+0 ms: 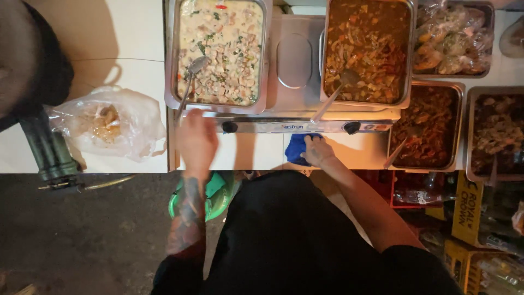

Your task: Scooping prepared food from metal trays into plastic bags, tying them, and wiping the counter.

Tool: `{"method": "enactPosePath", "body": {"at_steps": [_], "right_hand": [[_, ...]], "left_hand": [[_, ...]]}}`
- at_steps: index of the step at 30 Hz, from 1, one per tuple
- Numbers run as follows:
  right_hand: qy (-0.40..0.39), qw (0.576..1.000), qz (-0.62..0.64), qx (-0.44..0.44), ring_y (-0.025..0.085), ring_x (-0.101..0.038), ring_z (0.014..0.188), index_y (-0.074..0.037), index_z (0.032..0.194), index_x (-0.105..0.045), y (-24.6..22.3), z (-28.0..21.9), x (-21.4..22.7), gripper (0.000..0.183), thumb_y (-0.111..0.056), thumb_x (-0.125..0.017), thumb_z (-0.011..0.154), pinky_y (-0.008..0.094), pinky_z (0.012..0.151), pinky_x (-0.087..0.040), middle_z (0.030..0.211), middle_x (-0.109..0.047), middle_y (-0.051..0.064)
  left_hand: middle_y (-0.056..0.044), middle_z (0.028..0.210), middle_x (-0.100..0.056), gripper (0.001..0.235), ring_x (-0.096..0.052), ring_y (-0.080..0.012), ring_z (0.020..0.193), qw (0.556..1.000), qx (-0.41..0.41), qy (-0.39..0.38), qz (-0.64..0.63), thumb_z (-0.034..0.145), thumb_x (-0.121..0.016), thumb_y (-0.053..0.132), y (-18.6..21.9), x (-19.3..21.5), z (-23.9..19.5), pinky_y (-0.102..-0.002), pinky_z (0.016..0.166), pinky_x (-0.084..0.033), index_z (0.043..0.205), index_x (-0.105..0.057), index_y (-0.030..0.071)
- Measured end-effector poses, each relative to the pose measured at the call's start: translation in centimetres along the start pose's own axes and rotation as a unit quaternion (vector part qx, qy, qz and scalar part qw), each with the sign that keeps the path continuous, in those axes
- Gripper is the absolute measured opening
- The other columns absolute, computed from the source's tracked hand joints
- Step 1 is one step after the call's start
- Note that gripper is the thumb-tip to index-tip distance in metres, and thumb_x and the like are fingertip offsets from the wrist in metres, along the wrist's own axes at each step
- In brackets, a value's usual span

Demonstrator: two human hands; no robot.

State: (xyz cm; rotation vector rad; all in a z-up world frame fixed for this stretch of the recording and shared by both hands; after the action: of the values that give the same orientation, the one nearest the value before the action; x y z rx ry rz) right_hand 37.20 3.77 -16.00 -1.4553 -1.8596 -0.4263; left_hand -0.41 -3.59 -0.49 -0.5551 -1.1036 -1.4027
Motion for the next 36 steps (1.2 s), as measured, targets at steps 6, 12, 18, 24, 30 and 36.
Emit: {"method": "enactPosePath", "body": {"at_steps": [6, 12, 18, 24, 30, 36], "right_hand": [[0.088, 0.996, -0.021, 0.025, 0.044, -0.051, 0.121, -0.014, 0.140, -0.049, -0.1, -2.6, -0.7, 0.050, -0.032, -0.063, 0.096, 0.053, 0.094, -0.058, 0.123, -0.049, 0.019], [0.125, 0.984, 0.125, 0.028, 0.045, -0.055, 0.118, -0.019, 0.133, -0.051, 1.4, -2.5, -2.8, 0.038, -0.028, -0.059, 0.097, 0.055, 0.092, -0.058, 0.120, -0.047, 0.017], [0.100, 0.777, 0.620, 0.048, 0.028, -0.061, 0.109, -0.017, 0.127, -0.058, 1.7, -4.8, -3.6, 0.032, -0.027, -0.069, 0.099, 0.043, 0.093, -0.054, 0.111, -0.058, 0.011], [0.028, 0.533, 0.842, 0.082, 0.016, -0.071, 0.091, -0.024, 0.135, -0.045, 7.5, -9.0, -3.3, 0.042, -0.005, -0.056, 0.099, 0.034, 0.082, -0.060, 0.094, -0.055, 0.000], [0.009, 0.476, 0.871, 0.121, 0.016, -0.066, 0.100, -0.014, 0.121, -0.058, 10.2, -14.7, 2.5, 0.024, -0.005, -0.055, 0.099, 0.038, 0.096, -0.055, 0.104, -0.065, 0.003], [-0.060, 0.471, 0.870, 0.133, 0.026, -0.073, 0.097, -0.015, 0.132, -0.059, 11.5, -11.0, -0.1, 0.035, -0.011, -0.056, 0.097, 0.044, 0.088, -0.057, 0.109, -0.073, 0.011]], "left_hand": [[-0.005, 0.105, -0.068, 0.027, -0.074, -0.0351, 0.086, 0.946, -0.114, -0.271, -0.134, 0.090, -0.063, 0.036, 6.5, -6.4, -7.3, -0.048, 0.073, -0.059, 0.114, -0.068, 0.023], [-0.029, 0.146, -0.049, 0.049, -0.065, -0.0595, 0.104, 0.821, -0.046, -0.517, -0.240, 0.097, -0.059, 0.031, 13.6, -6.4, -5.6, -0.066, 0.092, -0.054, 0.137, -0.055, 0.003], [-0.028, 0.137, -0.058, 0.064, -0.062, -0.0479, 0.122, 0.768, 0.140, -0.499, -0.376, 0.097, -0.066, 0.048, 18.6, -14.2, -10.2, -0.057, 0.101, -0.052, 0.148, -0.047, 0.014], [-0.022, 0.142, -0.054, 0.071, -0.063, -0.0516, 0.118, 0.821, -0.049, -0.529, -0.210, 0.097, -0.055, 0.060, 27.4, -6.6, -7.0, -0.061, 0.100, -0.053, 0.156, -0.039, 0.023], [-0.021, 0.138, -0.054, 0.069, -0.054, -0.0522, 0.130, 0.907, -0.120, -0.362, -0.179, 0.093, -0.063, 0.062, 32.0, -7.0, -8.6, -0.060, 0.100, -0.052, 0.149, -0.052, 0.024], [-0.026, 0.138, -0.050, 0.065, -0.052, -0.0496, 0.130, 0.919, -0.037, -0.297, -0.255, 0.091, -0.072, 0.036, 33.5, -6.9, -9.6, -0.058, 0.097, -0.054, 0.149, -0.047, 0.018]]}}
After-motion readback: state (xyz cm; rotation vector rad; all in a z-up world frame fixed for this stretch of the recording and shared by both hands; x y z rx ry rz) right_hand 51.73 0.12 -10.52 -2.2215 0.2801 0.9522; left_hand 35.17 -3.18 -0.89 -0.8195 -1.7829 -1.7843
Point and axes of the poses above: each hand's wrist, its own z-axis towards the middle knuckle, its own x-axis out of the back of the hand, y = z × x, the point moved 1 cm from there along z, towards the middle knuckle
